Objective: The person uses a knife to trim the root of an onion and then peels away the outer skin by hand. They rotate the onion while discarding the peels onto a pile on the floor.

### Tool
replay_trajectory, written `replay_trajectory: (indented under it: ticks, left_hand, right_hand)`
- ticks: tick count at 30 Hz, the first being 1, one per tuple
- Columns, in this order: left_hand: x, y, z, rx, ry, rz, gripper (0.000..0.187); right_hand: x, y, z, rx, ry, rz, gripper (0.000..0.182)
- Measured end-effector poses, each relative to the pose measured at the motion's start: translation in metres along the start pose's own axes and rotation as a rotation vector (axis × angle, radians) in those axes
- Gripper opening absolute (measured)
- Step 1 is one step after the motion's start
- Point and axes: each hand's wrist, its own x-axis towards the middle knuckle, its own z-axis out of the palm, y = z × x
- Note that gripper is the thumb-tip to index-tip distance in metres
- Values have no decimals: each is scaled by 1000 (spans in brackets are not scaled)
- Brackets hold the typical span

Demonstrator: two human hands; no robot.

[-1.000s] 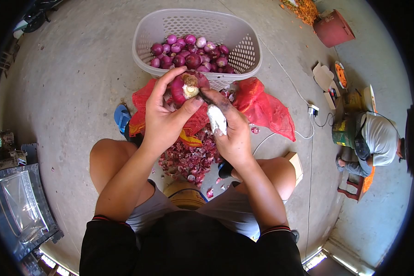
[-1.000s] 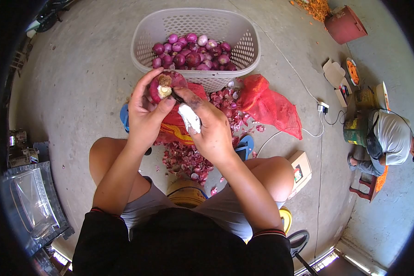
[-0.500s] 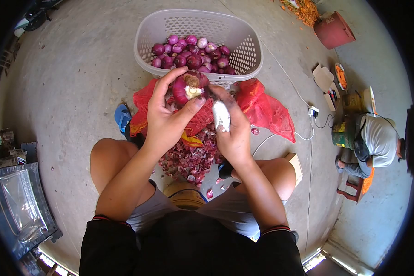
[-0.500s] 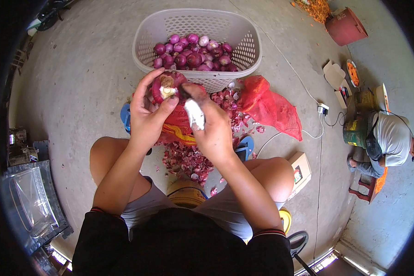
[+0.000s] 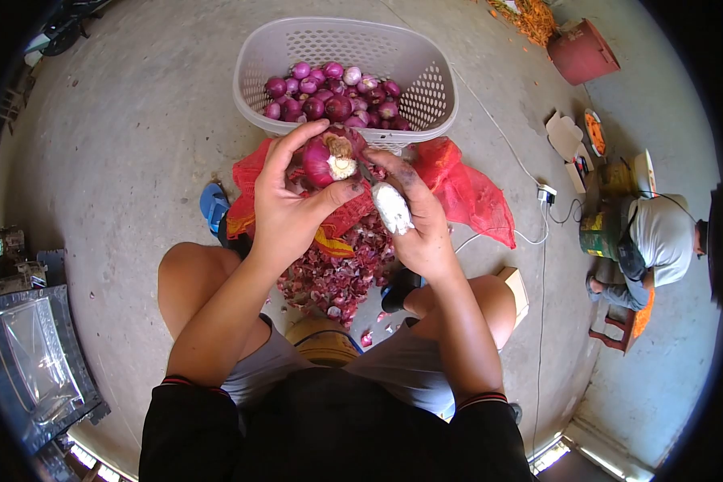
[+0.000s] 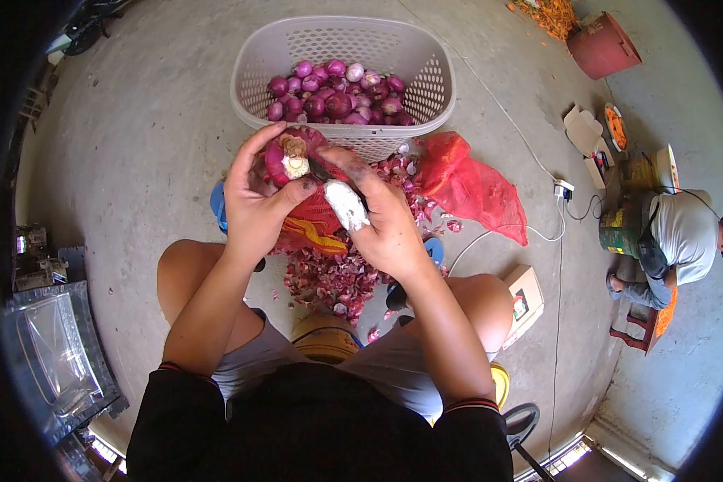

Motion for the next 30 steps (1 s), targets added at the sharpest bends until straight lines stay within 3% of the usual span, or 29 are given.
replay_trajectory:
  ticks: [9,12,23,30]
  left_hand:
    - [1,1,0,-11,-1,-1,63]
    - [1,1,0,-25,-2,-14,62]
    - [1,2,1,-86,-7,-20,61]
    - [3,1,-4,121,-4,60,59]
  right_hand:
    - [-1,-2,4,63,31,57,48]
    - [0,-1,4,-14,26,-12,49]
    - [2,-1,9,34,76,12,38]
    - [0,0,5,-57,71,-2,40]
